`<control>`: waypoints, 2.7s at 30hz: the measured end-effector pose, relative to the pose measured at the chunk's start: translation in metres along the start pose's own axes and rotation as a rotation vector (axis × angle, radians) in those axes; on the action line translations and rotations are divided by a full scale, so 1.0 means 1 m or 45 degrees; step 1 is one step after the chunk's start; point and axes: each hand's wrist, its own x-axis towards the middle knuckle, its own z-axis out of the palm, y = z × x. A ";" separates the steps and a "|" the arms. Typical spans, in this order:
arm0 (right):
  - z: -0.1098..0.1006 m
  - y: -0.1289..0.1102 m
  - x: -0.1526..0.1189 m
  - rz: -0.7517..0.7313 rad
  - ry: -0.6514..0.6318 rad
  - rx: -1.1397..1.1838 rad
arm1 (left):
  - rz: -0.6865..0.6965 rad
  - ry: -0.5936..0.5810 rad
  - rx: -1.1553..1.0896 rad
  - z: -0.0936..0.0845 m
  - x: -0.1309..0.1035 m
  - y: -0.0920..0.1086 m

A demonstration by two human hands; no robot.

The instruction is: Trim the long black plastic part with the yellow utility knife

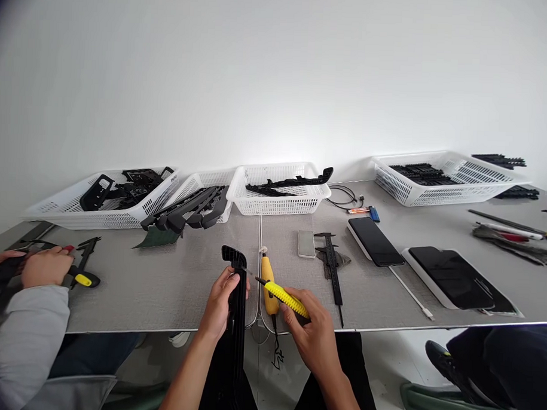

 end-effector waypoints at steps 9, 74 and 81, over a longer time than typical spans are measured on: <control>-0.001 0.000 -0.001 0.037 0.028 -0.016 | -0.037 -0.002 0.027 -0.003 0.001 -0.002; -0.006 0.008 -0.004 0.016 0.045 0.055 | 0.087 -0.107 0.223 -0.001 0.003 -0.004; -0.004 0.007 -0.002 0.018 0.030 0.045 | 0.071 -0.213 0.293 0.002 0.000 0.005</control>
